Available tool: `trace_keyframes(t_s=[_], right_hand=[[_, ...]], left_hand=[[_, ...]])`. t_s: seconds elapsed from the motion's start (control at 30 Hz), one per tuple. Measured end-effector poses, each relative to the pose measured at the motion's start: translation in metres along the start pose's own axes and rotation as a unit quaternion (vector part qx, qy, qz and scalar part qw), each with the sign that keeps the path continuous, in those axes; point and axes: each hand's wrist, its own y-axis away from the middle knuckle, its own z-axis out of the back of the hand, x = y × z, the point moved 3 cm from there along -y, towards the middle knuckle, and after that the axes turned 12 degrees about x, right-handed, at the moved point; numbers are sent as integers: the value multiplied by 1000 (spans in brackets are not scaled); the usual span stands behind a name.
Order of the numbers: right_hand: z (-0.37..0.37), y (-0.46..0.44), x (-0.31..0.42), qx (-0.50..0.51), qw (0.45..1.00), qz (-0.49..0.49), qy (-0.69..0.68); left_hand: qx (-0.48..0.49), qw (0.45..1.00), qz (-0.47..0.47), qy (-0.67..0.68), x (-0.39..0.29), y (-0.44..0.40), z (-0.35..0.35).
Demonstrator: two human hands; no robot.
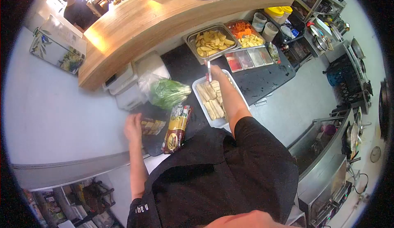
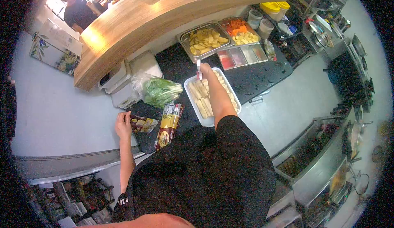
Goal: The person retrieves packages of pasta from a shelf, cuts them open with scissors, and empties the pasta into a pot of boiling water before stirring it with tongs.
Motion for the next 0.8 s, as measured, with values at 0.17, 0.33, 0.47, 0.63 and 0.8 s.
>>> trace_keyframes(t_s=[0.17,0.33,0.47,0.63,0.8], right_hand=[[6,-1,2,-40,999,-10,-19],[8,10,17,-55,998,13,-5],[-2,22,33,-74,997,22,-6],[-41,37,41,7,995,66,74],[-20,21,36,-26,992,77,-92]], left_hand=[[8,996,-80,35,7,-3,10],[32,996,-84,24,9,2,18],[34,995,-98,4,10,4,19],[-1,991,-132,20,18,3,17],[17,993,-116,30,23,3,9]])
